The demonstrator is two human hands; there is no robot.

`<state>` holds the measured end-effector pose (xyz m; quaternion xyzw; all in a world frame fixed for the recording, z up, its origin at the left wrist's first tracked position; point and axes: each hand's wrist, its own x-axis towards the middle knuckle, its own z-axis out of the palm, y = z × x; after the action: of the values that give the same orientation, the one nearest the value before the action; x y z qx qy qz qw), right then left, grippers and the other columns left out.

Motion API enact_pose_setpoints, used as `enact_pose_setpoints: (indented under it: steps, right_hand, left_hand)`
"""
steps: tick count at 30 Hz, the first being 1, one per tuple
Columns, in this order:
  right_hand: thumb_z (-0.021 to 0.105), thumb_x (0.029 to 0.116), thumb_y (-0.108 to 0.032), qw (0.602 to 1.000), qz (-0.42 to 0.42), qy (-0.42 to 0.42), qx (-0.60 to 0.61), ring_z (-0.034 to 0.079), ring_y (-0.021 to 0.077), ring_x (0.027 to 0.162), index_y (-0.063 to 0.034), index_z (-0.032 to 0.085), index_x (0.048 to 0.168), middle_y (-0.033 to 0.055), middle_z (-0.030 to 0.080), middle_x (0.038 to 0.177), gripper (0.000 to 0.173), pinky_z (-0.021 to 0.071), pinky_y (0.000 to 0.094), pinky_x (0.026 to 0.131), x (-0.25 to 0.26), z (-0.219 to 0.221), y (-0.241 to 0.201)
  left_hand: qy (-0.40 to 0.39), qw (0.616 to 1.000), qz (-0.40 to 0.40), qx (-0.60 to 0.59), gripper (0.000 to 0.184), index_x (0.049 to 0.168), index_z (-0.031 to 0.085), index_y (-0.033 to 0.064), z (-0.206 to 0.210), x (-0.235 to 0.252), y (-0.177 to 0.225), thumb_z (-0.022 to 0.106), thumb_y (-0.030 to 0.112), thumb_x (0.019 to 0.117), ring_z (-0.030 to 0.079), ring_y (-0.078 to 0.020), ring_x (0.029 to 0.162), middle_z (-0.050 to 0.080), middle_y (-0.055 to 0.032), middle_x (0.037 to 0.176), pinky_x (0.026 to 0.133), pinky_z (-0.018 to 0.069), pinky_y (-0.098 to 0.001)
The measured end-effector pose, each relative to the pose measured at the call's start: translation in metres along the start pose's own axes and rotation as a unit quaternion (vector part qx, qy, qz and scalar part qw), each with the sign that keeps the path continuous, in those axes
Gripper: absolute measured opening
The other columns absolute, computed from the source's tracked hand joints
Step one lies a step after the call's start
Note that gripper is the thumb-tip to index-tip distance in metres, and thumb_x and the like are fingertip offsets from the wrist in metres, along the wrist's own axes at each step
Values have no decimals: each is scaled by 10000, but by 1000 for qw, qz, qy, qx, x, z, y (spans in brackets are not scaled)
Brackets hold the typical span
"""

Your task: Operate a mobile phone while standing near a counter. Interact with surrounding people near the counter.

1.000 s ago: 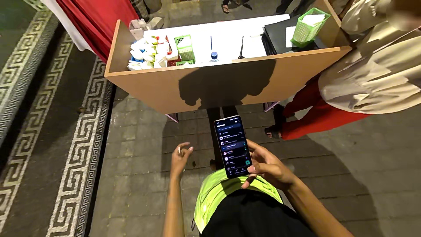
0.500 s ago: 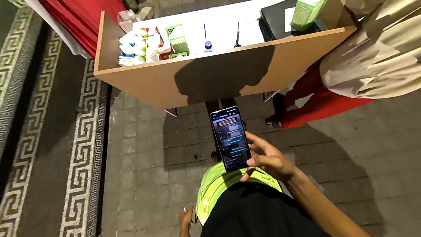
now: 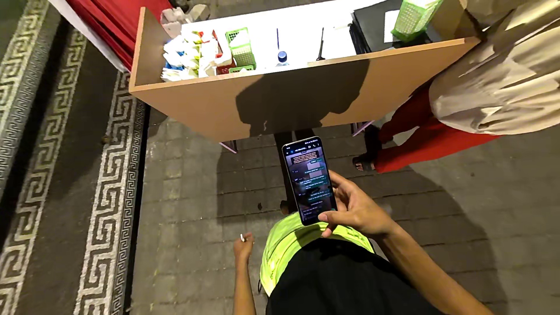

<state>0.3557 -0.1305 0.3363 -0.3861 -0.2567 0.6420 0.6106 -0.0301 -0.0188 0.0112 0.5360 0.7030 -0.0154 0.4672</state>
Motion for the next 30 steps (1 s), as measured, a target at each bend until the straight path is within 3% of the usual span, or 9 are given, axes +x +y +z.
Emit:
enact_pose_setpoints:
  steps: [7, 10, 15, 19, 22, 26, 30]
  right_hand:
    - [702, 828, 149, 999, 4, 31, -23, 724, 364, 1026, -102, 309, 1540, 196, 625, 1316, 851, 662, 456, 575, -3, -1, -3]
    - [707, 823, 147, 999, 2, 29, -19, 719, 363, 1044, -103, 309, 1537, 192, 625, 1316, 855, 664, 457, 585, -4, -3, -4]
    - [703, 816, 146, 1000, -7, 28, -13, 724, 361, 1023, -101, 300, 1540, 195, 625, 1315, 864, 664, 460, 593, -5, -6, -6]
    - [711, 811, 143, 999, -7, 29, -15, 718, 372, 1027, -96, 301, 1543, 202, 612, 1325, 872, 666, 471, 601, -5, -8, -6]
    - [715, 808, 140, 999, -6, 30, -21, 722, 369, 1023, -95, 295, 1544, 198, 617, 1319, 880, 667, 469, 603, -5, -8, -5]
    - [711, 812, 143, 999, -3, 34, -16, 720, 364, 1037, -94, 295, 1545, 195, 620, 1320, 875, 668, 464, 611, -7, -7, -3]
    - [702, 820, 151, 999, -12, 28, -12, 716, 368, 1045, -78, 287, 1546, 200, 614, 1328, 867, 669, 468, 617, -7, -6, -4]
  left_hand:
    - [-20, 996, 89, -11, 209, 1065, 748, 27, 12, 3, 60, 751, 179, 921, 725, -213, 873, 758, -108, 950, 869, 584, -455]
    - [-33, 993, 113, -24, 190, 1054, 748, 26, 18, 2, 74, 749, 161, 922, 719, -180, 833, 755, -93, 923, 840, 590, -416]
    - [-43, 984, 161, -57, 353, 1235, 684, 30, 22, -1, 89, 742, 171, 917, 682, -185, 771, 732, -103, 913, 737, 575, -408]
    - [-64, 967, 201, -140, 359, 1290, 640, 9, 15, -23, 130, 675, 86, 941, 736, -165, 827, 764, -97, 950, 766, 610, -351]
    - [-104, 947, 248, -178, 402, 1360, 588, 11, 2, -47, 171, 630, 86, 968, 726, -125, 823, 775, -76, 1026, 677, 575, -287]
    - [-181, 896, 317, -252, 493, 1437, 503, 9, -18, -90, 230, 617, 121, 971, 619, -63, 642, 765, -77, 1072, 478, 427, -202]
    - [-273, 828, 366, -325, 688, 1528, 377, 20, -38, -142, 278, 672, 241, 948, 518, -39, 556, 718, -133, 1208, 433, 368, -183]
